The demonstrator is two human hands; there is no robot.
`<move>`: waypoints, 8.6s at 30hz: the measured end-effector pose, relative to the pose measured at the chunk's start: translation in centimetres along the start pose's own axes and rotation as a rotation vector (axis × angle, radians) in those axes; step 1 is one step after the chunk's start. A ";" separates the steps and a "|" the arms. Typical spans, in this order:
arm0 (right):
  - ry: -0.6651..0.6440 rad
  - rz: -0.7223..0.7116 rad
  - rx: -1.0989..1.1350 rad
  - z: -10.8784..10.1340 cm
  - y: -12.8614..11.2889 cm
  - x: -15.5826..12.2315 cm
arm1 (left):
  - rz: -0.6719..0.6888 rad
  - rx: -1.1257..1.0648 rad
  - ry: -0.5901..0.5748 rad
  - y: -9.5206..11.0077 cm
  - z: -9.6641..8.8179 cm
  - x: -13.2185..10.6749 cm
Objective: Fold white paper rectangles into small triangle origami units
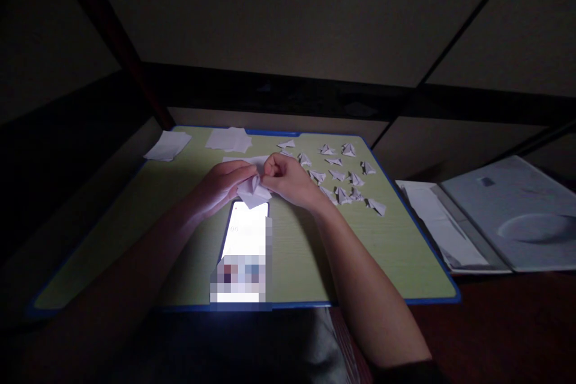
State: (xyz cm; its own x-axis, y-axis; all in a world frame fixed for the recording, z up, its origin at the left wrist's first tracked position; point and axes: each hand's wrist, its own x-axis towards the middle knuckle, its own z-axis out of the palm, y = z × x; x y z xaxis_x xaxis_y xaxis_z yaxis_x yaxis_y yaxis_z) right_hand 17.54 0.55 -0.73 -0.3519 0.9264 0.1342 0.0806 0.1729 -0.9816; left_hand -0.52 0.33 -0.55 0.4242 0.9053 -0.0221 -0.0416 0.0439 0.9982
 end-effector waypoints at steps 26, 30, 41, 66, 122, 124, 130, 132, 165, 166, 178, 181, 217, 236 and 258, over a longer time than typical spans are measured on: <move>0.058 -0.070 0.060 0.2 -0.7 0.0 | -0.036 0.028 0.071 -0.2 -0.1 0.1; 0.058 -0.086 0.050 0.2 -0.6 0.1 | 0.018 0.088 0.088 -0.5 -0.3 0.3; 0.045 -0.169 0.049 0.0 0.2 0.3 | 0.044 0.087 0.158 -0.2 0.0 0.3; 0.105 -0.154 0.100 0.0 0.1 0.5 | 0.022 -0.015 -0.040 0.4 0.0 -0.3; 0.120 -0.422 -0.481 1.2 -1.5 -1.1 | 0.076 0.027 0.239 0.1 0.3 0.2; 0.130 -0.414 -0.470 1.3 -1.6 -1.1 | 0.055 0.036 0.242 0.1 0.3 0.2; 0.146 -0.407 -0.453 1.4 -1.5 -1.0 | 0.066 0.008 0.247 0.1 0.4 0.3; 0.150 -0.371 -0.416 1.4 -1.5 -1.0 | 0.060 -0.017 0.253 0.1 0.4 0.3; 0.393 -0.376 -0.476 1.5 -1.0 -0.6 | 0.097 0.015 0.168 0.2 0.6 0.2; 0.398 -0.378 -0.475 1.5 -0.9 -0.6 | 0.097 0.007 0.165 0.2 0.6 0.2; 0.422 -0.358 -0.466 1.7 -0.9 -0.6 | 0.122 -0.068 0.016 0.0 0.6 0.0; 0.432 -0.345 -0.449 1.7 -0.9 -0.6 | 0.175 -0.068 -0.009 -0.4 0.5 0.2; 0.322 -0.526 -0.768 1.6 -0.9 -1.1 | 0.117 -0.086 0.177 0.5 0.2 0.1; 0.384 -0.478 -0.496 1.8 -0.3 -0.7 | 0.260 0.032 0.127 0.3 0.3 0.1; 0.416 -0.397 -0.380 2.3 -0.2 -0.4 | 0.319 0.236 0.304 0.6 0.6 0.0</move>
State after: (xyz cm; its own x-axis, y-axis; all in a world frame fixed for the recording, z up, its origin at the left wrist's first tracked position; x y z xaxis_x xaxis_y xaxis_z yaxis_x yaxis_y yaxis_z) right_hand 15.50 -0.68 -0.93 -0.0409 0.8068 0.5894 0.3674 0.5607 -0.7420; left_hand 0.05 0.13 0.09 0.1389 0.9420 0.3056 0.0944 -0.3198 0.9428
